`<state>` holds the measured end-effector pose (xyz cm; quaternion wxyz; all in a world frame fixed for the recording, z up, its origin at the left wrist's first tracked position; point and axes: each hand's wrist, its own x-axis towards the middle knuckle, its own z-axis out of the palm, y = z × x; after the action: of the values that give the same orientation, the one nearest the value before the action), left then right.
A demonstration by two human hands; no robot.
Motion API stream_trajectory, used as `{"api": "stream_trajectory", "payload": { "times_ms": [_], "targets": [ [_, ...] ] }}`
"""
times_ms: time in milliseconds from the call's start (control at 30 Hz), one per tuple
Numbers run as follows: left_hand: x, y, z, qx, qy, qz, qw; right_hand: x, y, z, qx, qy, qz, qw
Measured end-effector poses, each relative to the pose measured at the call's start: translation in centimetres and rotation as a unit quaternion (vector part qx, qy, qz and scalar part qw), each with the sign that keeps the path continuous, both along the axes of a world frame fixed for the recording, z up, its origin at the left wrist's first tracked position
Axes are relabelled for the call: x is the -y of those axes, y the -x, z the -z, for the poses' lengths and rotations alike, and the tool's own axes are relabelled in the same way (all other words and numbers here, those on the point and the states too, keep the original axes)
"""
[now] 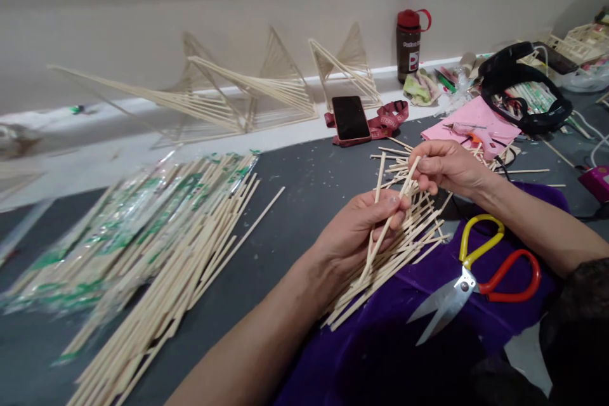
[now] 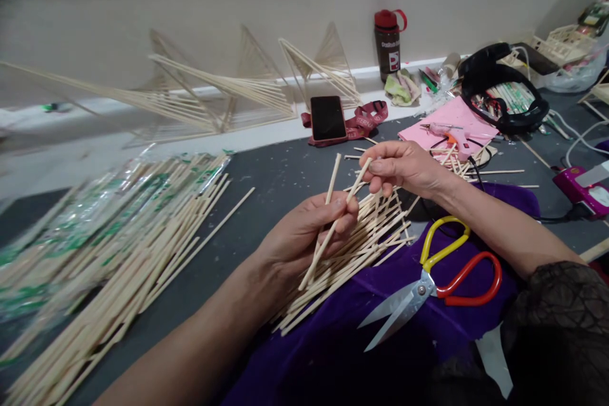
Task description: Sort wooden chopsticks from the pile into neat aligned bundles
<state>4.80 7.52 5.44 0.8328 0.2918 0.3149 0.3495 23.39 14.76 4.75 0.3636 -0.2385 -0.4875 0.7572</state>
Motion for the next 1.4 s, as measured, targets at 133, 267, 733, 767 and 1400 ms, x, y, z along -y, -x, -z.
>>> {"api": "stream_trajectory", "payload": {
  "times_ms": [133, 267, 733, 767, 1400],
  "targets": [
    [0.5, -0.1, 0.2, 0.035, -0.008, 0.014, 0.999, 0.3, -0.3, -0.3, -0.003, -0.026, -0.017, 1.000],
    [0.8, -0.3, 0.4, 0.055, -0.034, 0.012, 0.998, 0.4, -0.4, -0.5, 0.010, -0.031, -0.016, 0.999],
    [-0.3, 0.3, -0.9, -0.086, -0.090, -0.181, 0.976, -0.5, -1.1, -0.7, 0.339, -0.264, 0.174, 0.886],
    [-0.6, 0.5, -1.1, -0.107, -0.105, -0.220, 0.964, -0.3, -1.0, -0.8, 0.328, -0.247, 0.155, 0.898],
    [-1.3, -0.5, -2.5, -0.106, -0.117, -0.402, 0.902, 3.6, 1.9, -1.1, 0.400, -0.345, 0.011, 0.849]
  ]
}}
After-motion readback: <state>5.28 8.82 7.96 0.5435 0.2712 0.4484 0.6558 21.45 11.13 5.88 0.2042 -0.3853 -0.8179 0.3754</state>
